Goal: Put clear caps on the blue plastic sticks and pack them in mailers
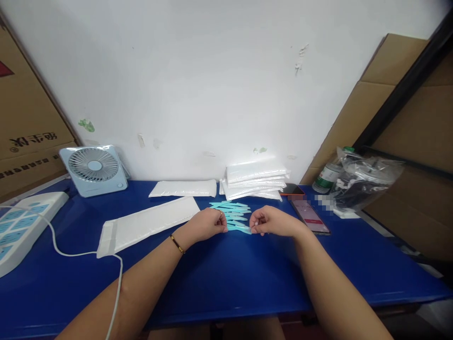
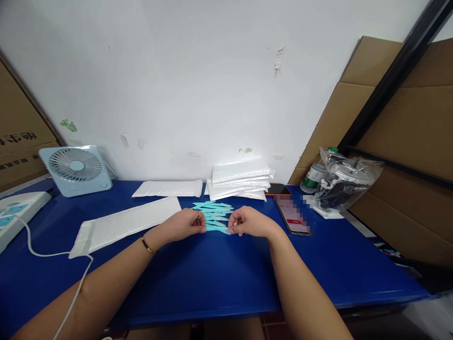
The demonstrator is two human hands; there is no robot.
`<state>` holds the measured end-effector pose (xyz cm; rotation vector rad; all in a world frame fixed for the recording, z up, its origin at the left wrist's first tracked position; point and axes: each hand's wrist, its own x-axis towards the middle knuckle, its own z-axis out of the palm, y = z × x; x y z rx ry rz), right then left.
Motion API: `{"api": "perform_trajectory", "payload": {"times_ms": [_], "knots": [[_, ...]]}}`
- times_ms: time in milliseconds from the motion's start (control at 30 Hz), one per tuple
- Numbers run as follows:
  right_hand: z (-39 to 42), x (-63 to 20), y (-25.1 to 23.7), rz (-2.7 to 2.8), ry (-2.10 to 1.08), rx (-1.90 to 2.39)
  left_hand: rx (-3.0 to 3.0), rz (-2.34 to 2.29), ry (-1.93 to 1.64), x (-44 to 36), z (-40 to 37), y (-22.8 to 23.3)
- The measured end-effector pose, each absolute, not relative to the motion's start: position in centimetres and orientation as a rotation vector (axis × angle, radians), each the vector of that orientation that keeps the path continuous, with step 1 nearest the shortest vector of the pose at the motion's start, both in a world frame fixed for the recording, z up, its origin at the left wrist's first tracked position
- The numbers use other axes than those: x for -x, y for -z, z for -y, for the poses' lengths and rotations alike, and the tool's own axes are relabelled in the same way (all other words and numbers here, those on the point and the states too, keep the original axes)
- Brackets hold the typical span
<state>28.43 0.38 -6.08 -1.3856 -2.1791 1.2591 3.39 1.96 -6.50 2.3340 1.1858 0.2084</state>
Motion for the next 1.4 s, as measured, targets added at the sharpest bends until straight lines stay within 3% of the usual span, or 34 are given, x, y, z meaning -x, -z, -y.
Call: {"api": "perform_trajectory", "payload": {"times_ms": [267, 433, 567, 867, 1133, 1400], "knots": [[-0.4, -27.1, 6.4, 2.169, -1.153, 1.319, -2.411, -1.123, -0.319, -4.0, -2.0, 6.7], [-0.9, -27.2, 7.2, 2.199, -0.781, 1.416, -2.561, -1.297, -0.505, -3.9, -3.0, 8.1], [-1.5, -27.9, 8.4, 2.242, -0.576, 1.540, -2.589, -1.417, -0.376, -3.4, -4.4, 9.6], [-2.2, -27.3, 8.5, 2.295, -0.730, 1.436, -2.659, -1.203, -0.258, -3.7, -4.3, 9.1], [-2.5, -27.1, 9.3, 2.315, -0.738, 1.339, -2.763, -1.315, -0.094, -5.5, -2.7, 9.0], [-0.7, -26.1, 7.1, 2.085, -0.916, 1.003, -2.823, -1.364, -0.263, -5.9, -2.1, 8.5]]}}
